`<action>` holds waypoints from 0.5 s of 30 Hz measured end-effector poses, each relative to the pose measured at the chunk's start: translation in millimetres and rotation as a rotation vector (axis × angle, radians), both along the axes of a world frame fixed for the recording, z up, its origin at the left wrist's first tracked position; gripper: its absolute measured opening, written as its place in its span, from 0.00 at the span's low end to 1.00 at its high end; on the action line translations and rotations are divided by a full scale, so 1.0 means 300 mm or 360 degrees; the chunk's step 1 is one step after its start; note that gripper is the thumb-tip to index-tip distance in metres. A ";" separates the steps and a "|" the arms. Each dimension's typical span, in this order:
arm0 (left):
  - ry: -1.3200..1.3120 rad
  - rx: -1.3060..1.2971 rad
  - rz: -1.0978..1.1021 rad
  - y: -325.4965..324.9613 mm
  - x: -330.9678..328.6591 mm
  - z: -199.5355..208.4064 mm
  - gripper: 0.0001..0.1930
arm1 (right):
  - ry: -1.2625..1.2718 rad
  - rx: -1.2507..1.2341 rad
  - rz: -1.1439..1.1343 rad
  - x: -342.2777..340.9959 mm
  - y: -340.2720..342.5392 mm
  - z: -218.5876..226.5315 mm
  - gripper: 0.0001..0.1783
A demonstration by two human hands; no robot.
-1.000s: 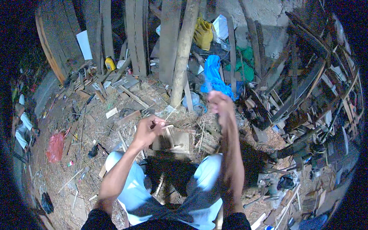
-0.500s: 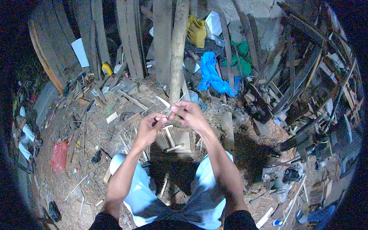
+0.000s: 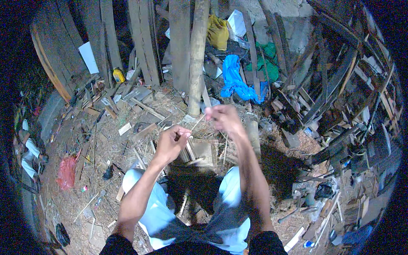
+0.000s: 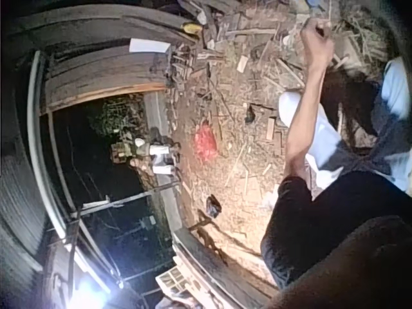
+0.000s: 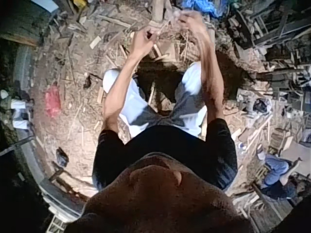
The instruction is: The person is assembling a small wooden frame by inserting thin wooden rods into a rectangular wooden base. They use a knife to trim the ends of the rods before pressing them into pre-drilled holes by hand, handling the pieces one at a time.
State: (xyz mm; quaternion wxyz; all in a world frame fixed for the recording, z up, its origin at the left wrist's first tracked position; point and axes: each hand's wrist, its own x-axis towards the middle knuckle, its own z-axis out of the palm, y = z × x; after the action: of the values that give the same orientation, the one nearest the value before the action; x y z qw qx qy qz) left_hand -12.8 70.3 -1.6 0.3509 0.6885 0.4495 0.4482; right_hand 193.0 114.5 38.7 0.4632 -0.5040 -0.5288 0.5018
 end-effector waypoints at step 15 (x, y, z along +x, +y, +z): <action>-0.0264 -0.0197 -0.0036 -0.007 -0.029 0.017 0.05 | 0.0404 -0.0017 0.0340 -0.079 -0.052 0.000 0.12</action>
State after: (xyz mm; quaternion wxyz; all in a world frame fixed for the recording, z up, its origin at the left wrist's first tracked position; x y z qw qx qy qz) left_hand -21.6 68.3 3.6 0.4338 0.6312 0.4378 0.4710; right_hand 169.3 98.9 38.8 0.4675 -0.3799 -0.5141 0.6106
